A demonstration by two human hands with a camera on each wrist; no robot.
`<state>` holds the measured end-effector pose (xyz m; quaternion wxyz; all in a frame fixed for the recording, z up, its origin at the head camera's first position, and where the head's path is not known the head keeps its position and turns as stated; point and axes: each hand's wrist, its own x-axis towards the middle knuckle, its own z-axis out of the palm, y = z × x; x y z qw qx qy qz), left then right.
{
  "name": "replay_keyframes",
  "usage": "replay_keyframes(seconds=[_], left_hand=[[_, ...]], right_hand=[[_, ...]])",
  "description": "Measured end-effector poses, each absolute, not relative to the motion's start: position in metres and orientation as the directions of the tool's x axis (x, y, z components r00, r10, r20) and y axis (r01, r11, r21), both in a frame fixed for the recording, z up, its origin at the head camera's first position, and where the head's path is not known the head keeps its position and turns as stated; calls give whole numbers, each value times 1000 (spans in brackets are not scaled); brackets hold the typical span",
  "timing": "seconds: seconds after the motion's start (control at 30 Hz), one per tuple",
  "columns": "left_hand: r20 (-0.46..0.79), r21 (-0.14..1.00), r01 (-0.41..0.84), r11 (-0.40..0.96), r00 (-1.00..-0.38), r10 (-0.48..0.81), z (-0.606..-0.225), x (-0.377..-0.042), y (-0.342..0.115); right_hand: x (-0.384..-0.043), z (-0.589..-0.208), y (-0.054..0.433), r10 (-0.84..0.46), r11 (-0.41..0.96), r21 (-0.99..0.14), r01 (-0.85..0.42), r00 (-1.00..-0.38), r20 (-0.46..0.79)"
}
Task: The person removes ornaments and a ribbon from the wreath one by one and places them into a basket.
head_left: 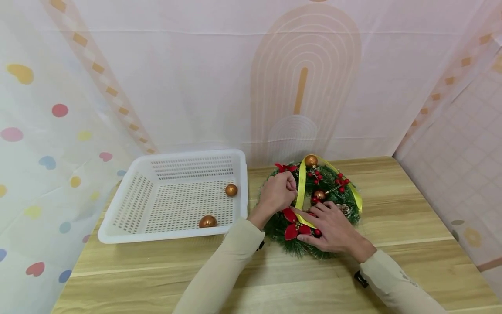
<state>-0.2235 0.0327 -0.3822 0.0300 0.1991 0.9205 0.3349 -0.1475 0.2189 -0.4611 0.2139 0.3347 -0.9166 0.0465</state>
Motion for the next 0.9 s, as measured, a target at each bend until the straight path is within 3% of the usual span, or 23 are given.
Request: replay_keyframes(seconds=[0.33, 0.9], left_hand=[[21, 579, 326, 747, -922, 386, -375, -220, 17], [49, 435, 513, 740, -834, 549, -381, -215, 2]], right_hand=[[-147, -461, 218, -595, 773, 62, -631, -689, 413], [-147, -460, 218, -586, 775, 42, -630, -693, 421]])
